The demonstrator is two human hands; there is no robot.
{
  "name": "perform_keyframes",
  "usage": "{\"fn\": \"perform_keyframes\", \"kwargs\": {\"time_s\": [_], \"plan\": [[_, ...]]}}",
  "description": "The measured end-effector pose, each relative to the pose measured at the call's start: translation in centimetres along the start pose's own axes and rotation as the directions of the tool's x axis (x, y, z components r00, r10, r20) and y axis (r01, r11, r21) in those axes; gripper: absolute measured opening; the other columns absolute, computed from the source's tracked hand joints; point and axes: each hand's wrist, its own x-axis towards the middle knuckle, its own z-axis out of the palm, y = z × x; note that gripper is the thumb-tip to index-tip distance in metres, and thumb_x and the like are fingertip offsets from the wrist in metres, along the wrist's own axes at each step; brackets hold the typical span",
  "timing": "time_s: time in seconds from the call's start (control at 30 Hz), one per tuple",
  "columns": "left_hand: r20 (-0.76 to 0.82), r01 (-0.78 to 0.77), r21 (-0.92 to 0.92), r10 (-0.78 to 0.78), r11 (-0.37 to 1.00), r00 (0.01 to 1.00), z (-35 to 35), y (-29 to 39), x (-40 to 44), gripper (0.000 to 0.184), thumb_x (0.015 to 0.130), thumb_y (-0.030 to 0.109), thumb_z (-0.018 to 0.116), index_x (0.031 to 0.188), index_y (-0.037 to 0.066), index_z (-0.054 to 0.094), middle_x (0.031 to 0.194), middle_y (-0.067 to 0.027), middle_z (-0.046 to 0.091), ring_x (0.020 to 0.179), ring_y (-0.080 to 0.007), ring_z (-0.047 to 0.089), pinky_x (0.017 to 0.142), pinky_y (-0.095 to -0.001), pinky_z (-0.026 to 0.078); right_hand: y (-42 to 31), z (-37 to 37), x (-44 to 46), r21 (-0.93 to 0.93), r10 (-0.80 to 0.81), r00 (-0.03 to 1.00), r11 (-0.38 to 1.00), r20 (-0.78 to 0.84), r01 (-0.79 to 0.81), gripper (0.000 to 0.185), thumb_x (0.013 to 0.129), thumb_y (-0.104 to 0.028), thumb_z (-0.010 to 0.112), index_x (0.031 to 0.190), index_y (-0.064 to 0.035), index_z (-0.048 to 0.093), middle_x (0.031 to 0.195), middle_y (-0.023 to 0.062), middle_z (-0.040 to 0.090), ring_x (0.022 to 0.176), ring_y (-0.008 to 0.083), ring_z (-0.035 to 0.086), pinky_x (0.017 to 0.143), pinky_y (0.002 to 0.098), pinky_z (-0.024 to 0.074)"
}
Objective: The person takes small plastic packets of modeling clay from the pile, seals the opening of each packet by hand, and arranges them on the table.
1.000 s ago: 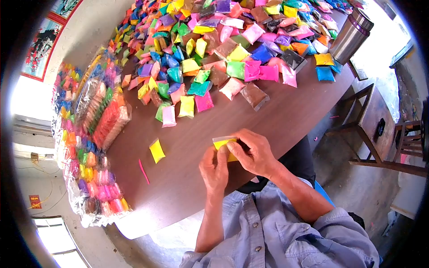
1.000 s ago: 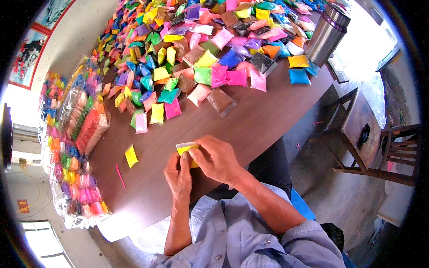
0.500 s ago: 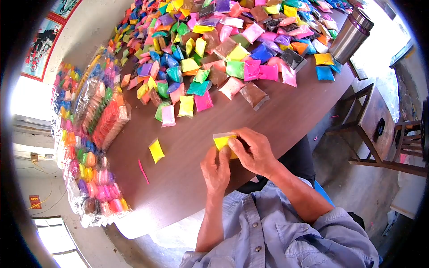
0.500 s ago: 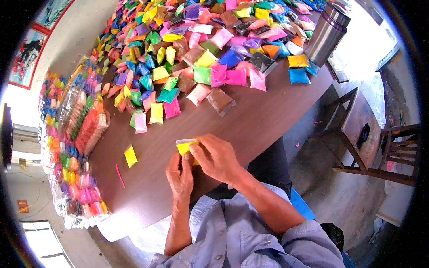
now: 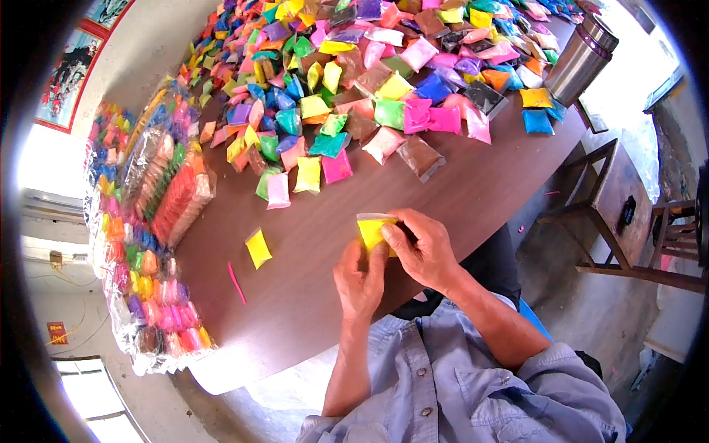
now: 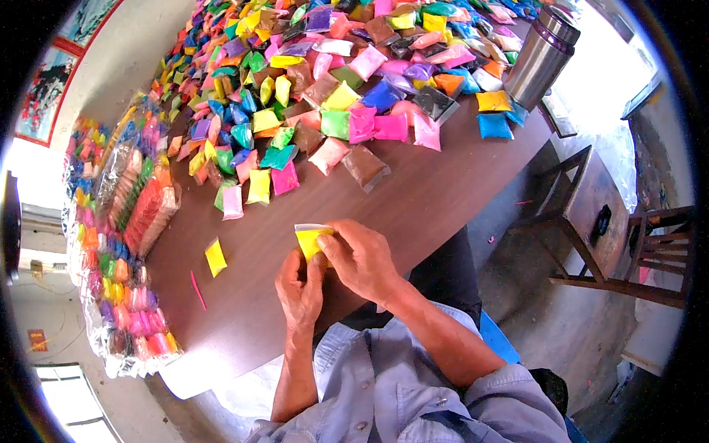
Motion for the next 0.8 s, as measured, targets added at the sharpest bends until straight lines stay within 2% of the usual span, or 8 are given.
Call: {"fn": "perform_keyframes", "kwargs": {"time_s": [0.1, 0.17, 0.2, 0.27, 0.5, 0.6, 0.67, 0.8], "plan": [[-0.029, 0.045, -0.028, -0.045, 0.999, 0.999, 0.0, -0.7, -0.2, 0.02, 0.095, 0.018, 0.069, 0.093, 0.0, 0.062, 0.076, -0.0106, 0.063, 0.07, -0.0137, 0.056, 0.063, -0.0323, 0.048, -0.2, -0.1, 0.1, 0.024, -0.01, 1.0, 1.0, 0.026, 0.01, 0.022, 0.099, -0.018, 0.066, 0.113, 0.0002, 0.065, 0.096, 0.0164, 0.069, 0.079, 0.0258, 0.068, 0.069, 0.032, 0.0548], [0.024, 0.12, -0.039, -0.119, 0.992, 0.993, -0.3, -0.8, -0.3, 0.028, 0.1, 0.028, 0.068, 0.107, 0.001, 0.066, 0.089, -0.0042, 0.067, 0.081, -0.0118, 0.062, 0.073, -0.0283, 0.053, 0.0, 0.1, 0.0, -0.004, -0.035, 0.999, 0.999, 0.03, 0.035, 0.023, 0.099, -0.018, 0.067, 0.114, 0.0001, 0.065, 0.098, 0.0155, 0.069, 0.08, 0.024, 0.067, 0.069, 0.0317, 0.0549], [0.025, 0.121, -0.039, -0.12, 0.992, 0.993, -0.3, -0.7, -0.2, 0.028, 0.1, 0.028, 0.068, 0.107, 0.001, 0.066, 0.089, -0.0042, 0.067, 0.081, -0.0118, 0.062, 0.073, -0.0283, 0.053, 0.0, 0.0, 0.0, -0.004, -0.035, 0.999, 0.999, 0.03, 0.035, 0.023, 0.099, -0.018, 0.067, 0.114, 0.0001, 0.065, 0.098, 0.0155, 0.069, 0.08, 0.024, 0.067, 0.069, 0.0317, 0.0549], [-0.026, 0.042, -0.025, -0.043, 0.999, 0.999, -0.1, -0.2, 0.1, 0.021, 0.096, 0.019, 0.069, 0.093, 0.0, 0.062, 0.077, -0.0103, 0.065, 0.071, -0.0126, 0.057, 0.064, -0.0309, 0.048, 0.0, -0.1, -0.1, 0.011, 0.014, 0.999, 1.0, 0.04, -0.015, 0.022, 0.099, -0.016, 0.066, 0.114, -0.0002, 0.065, 0.097, 0.0145, 0.069, 0.079, 0.0211, 0.067, 0.07, 0.0311, 0.055], [0.001, 0.077, -0.056, -0.077, 0.995, 0.997, -0.1, 0.4, 0.2, 0.02, 0.095, 0.02, 0.068, 0.094, 0.0, 0.062, 0.078, -0.0096, 0.064, 0.071, -0.0128, 0.055, 0.064, -0.0306, 0.047, 0.0, -0.2, -0.1, 0.051, 0.03, 0.999, 0.998, 0.029, -0.031, 0.02, 0.099, -0.014, 0.065, 0.114, -0.0003, 0.064, 0.095, 0.0128, 0.068, 0.078, 0.0177, 0.065, 0.07, 0.0285, 0.0547], [0.001, 0.072, -0.007, -0.072, 0.997, 0.997, -0.1, -0.7, 0.1, 0.021, 0.095, 0.02, 0.069, 0.096, 0.001, 0.063, 0.079, -0.0089, 0.064, 0.072, -0.0131, 0.056, 0.064, -0.0308, 0.048, -0.2, -0.3, 0.0, 0.056, 0.034, 0.999, 0.998, 0.032, -0.036, 0.021, 0.099, -0.015, 0.066, 0.114, -0.0001, 0.064, 0.094, 0.0119, 0.067, 0.076, 0.0166, 0.064, 0.069, 0.0272, 0.054], [0.004, 0.119, -0.081, -0.119, 0.99, 0.993, -0.1, -1.1, 0.0, 0.022, 0.094, 0.021, 0.071, 0.098, 0.001, 0.063, 0.078, -0.0089, 0.064, 0.073, -0.0136, 0.057, 0.066, -0.0306, 0.048, -0.2, -0.4, -0.1, 0.088, 0.052, 0.997, 0.994, 0.059, -0.057, 0.021, 0.099, -0.015, 0.066, 0.113, -0.0001, 0.064, 0.091, 0.0107, 0.066, 0.075, 0.0148, 0.064, 0.067, 0.0263, 0.0535], [0.021, 0.133, -0.069, -0.132, 0.989, 0.991, -0.4, -0.2, 0.1, 0.022, 0.093, 0.021, 0.072, 0.098, 0.001, 0.064, 0.079, -0.0091, 0.064, 0.074, -0.0132, 0.057, 0.068, -0.0307, 0.049, 0.2, -0.3, 0.0, 0.047, 0.037, 0.998, 0.998, 0.057, -0.04, 0.02, 0.099, -0.016, 0.067, 0.111, -0.0002, 0.064, 0.089, 0.0096, 0.066, 0.074, 0.0128, 0.062, 0.064, 0.0257, 0.0522]]}}
